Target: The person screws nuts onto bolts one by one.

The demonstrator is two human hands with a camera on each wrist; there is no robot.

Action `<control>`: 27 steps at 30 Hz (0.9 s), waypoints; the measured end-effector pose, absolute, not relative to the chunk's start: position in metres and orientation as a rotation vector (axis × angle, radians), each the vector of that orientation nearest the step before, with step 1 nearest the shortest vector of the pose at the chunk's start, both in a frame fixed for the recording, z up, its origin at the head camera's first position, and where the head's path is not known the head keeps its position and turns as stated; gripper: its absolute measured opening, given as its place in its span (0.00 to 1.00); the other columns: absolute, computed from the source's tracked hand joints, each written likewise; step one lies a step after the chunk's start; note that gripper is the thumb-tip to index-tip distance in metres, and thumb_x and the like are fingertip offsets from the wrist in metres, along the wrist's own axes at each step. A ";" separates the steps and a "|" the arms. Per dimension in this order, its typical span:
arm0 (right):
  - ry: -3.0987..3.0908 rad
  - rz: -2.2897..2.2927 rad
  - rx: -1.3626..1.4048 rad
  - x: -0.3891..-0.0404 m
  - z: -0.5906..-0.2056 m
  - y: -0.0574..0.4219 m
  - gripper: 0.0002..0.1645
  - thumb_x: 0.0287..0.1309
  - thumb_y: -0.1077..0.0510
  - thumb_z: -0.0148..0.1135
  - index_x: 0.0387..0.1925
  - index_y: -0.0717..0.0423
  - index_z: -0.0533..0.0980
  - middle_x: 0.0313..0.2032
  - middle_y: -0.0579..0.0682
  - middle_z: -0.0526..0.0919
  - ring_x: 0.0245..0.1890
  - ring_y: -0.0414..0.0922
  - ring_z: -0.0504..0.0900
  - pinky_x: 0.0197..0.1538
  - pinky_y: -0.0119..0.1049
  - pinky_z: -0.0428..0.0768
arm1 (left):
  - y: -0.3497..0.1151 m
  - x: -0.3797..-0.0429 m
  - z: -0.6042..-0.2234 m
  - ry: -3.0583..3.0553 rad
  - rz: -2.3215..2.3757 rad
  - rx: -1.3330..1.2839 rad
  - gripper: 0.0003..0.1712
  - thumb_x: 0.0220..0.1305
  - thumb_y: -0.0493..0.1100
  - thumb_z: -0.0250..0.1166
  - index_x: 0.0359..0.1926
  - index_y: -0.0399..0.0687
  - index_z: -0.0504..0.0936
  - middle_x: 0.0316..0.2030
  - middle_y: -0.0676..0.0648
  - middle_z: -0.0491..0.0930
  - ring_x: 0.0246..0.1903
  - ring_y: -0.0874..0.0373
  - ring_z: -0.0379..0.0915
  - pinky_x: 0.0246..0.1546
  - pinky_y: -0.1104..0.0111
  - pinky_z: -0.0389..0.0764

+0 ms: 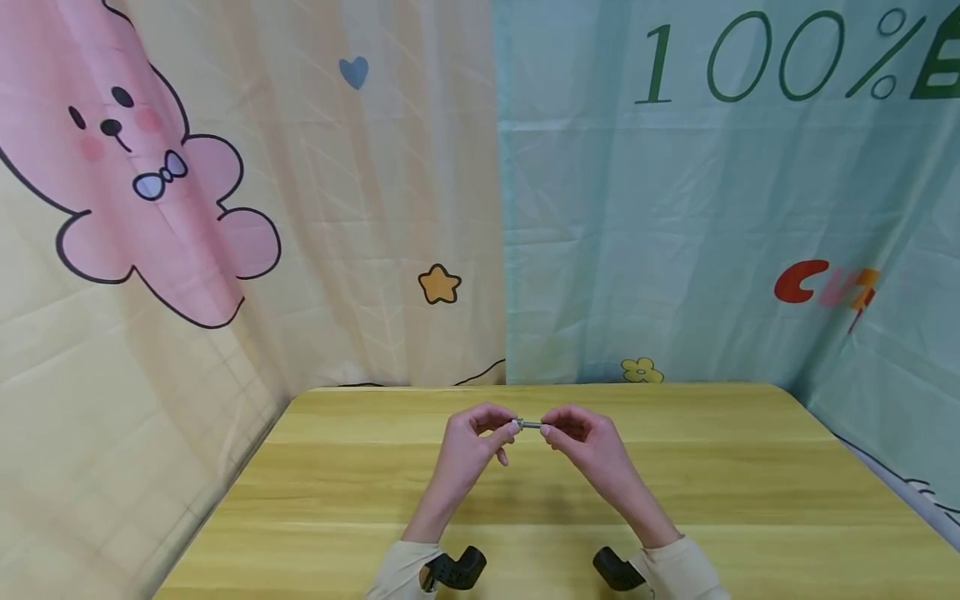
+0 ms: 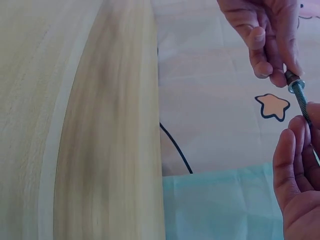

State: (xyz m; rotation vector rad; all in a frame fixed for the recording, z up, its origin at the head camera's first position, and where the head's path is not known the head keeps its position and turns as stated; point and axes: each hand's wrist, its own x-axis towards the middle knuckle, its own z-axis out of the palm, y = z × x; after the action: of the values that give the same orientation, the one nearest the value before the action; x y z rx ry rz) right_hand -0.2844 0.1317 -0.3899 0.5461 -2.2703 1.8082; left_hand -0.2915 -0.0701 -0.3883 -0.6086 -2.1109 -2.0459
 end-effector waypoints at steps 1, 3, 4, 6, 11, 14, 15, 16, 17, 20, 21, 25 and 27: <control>-2.286 1.804 0.538 -0.286 -0.392 0.131 0.10 0.61 0.58 0.68 0.42 0.59 0.81 0.38 0.55 0.82 0.39 0.50 0.82 0.44 0.39 0.83 | -0.071 -0.292 -0.390 -2.123 -2.044 -0.602 0.08 0.62 0.37 0.70 0.40 0.36 0.84 0.33 0.38 0.82 0.29 0.54 0.78 0.20 0.67 0.81; -2.331 1.790 0.522 -0.289 -0.395 0.130 0.09 0.61 0.59 0.68 0.42 0.59 0.81 0.38 0.55 0.82 0.40 0.52 0.82 0.44 0.36 0.82 | -0.072 -0.293 -0.393 -2.153 -2.042 -0.590 0.08 0.63 0.36 0.69 0.41 0.35 0.84 0.34 0.37 0.82 0.30 0.53 0.78 0.21 0.67 0.81; -2.353 1.779 0.516 -0.291 -0.396 0.130 0.09 0.61 0.60 0.68 0.42 0.59 0.81 0.38 0.53 0.82 0.40 0.52 0.82 0.44 0.35 0.81 | -0.072 -0.294 -0.394 -2.168 -2.037 -0.585 0.08 0.63 0.35 0.68 0.41 0.35 0.84 0.35 0.36 0.82 0.30 0.52 0.77 0.21 0.67 0.81; -2.387 1.759 0.501 -0.298 -0.398 0.129 0.08 0.60 0.61 0.68 0.41 0.59 0.81 0.37 0.52 0.83 0.40 0.54 0.82 0.43 0.37 0.81 | -0.072 -0.296 -0.391 -2.207 -2.015 -0.580 0.07 0.63 0.33 0.67 0.41 0.33 0.83 0.36 0.34 0.82 0.31 0.49 0.77 0.21 0.64 0.82; -2.476 1.709 0.484 -0.314 -0.401 0.128 0.07 0.60 0.61 0.69 0.39 0.57 0.81 0.34 0.50 0.84 0.38 0.56 0.82 0.41 0.47 0.81 | -0.073 -0.298 -0.380 -2.327 -1.914 -0.566 0.06 0.62 0.28 0.65 0.41 0.30 0.83 0.35 0.32 0.82 0.32 0.45 0.78 0.24 0.59 0.82; -2.529 1.686 0.486 -0.322 -0.404 0.128 0.06 0.60 0.61 0.68 0.39 0.58 0.81 0.34 0.50 0.84 0.37 0.57 0.82 0.38 0.46 0.81 | -0.073 -0.309 -0.391 -2.372 -1.868 -0.559 0.06 0.61 0.29 0.67 0.40 0.32 0.83 0.33 0.37 0.83 0.32 0.45 0.79 0.24 0.57 0.82; -2.546 1.681 0.488 -0.325 -0.406 0.128 0.06 0.60 0.61 0.68 0.38 0.59 0.81 0.33 0.50 0.84 0.37 0.57 0.82 0.38 0.45 0.81 | -0.073 -0.314 -0.396 -2.383 -1.863 -0.551 0.06 0.60 0.29 0.67 0.40 0.33 0.83 0.33 0.39 0.83 0.32 0.44 0.79 0.26 0.53 0.82; -2.561 1.683 0.490 -0.327 -0.407 0.128 0.06 0.61 0.61 0.67 0.39 0.59 0.81 0.34 0.51 0.84 0.37 0.57 0.82 0.39 0.45 0.81 | -0.073 -0.319 -0.402 -2.394 -1.859 -0.541 0.06 0.60 0.29 0.68 0.39 0.33 0.83 0.32 0.40 0.83 0.31 0.45 0.79 0.27 0.50 0.82; -2.578 1.690 0.489 -0.329 -0.408 0.128 0.06 0.61 0.62 0.67 0.39 0.59 0.81 0.34 0.52 0.84 0.38 0.59 0.82 0.40 0.47 0.81 | -0.073 -0.322 -0.404 -2.412 -1.855 -0.523 0.06 0.60 0.29 0.67 0.39 0.33 0.83 0.32 0.39 0.83 0.31 0.43 0.79 0.27 0.50 0.82; -2.637 1.671 0.488 -0.335 -0.412 0.127 0.06 0.61 0.62 0.66 0.39 0.60 0.81 0.34 0.53 0.84 0.37 0.56 0.82 0.42 0.50 0.81 | -0.074 -0.329 -0.411 -2.466 -1.835 -0.466 0.05 0.60 0.29 0.68 0.38 0.35 0.83 0.30 0.43 0.84 0.29 0.46 0.79 0.27 0.54 0.82; -2.654 1.665 0.484 -0.338 -0.413 0.127 0.06 0.61 0.61 0.66 0.39 0.60 0.81 0.34 0.53 0.84 0.37 0.54 0.82 0.42 0.49 0.81 | -0.074 -0.332 -0.412 -2.485 -1.827 -0.456 0.04 0.60 0.29 0.68 0.37 0.35 0.83 0.30 0.43 0.84 0.28 0.48 0.79 0.26 0.56 0.82; -2.712 1.598 0.468 -0.348 -0.416 0.126 0.05 0.60 0.62 0.67 0.37 0.60 0.81 0.31 0.49 0.83 0.32 0.46 0.80 0.38 0.42 0.81 | -0.074 -0.342 -0.417 -2.565 -1.758 -0.458 0.03 0.60 0.29 0.68 0.36 0.34 0.83 0.29 0.43 0.84 0.26 0.55 0.79 0.25 0.63 0.82; -2.741 1.558 0.471 -0.353 -0.419 0.126 0.04 0.59 0.63 0.67 0.36 0.60 0.82 0.30 0.48 0.83 0.30 0.43 0.79 0.35 0.38 0.80 | -0.074 -0.347 -0.419 -2.601 -1.730 -0.468 0.03 0.60 0.29 0.68 0.35 0.34 0.83 0.29 0.41 0.84 0.25 0.53 0.79 0.25 0.63 0.82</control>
State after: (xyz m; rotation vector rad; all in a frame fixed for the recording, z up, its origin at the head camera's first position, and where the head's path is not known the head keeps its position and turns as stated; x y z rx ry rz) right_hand -0.3532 0.1257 -0.4186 0.4705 -2.7411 1.5580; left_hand -0.3466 -0.0740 -0.4192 -0.4679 -2.6013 -1.7303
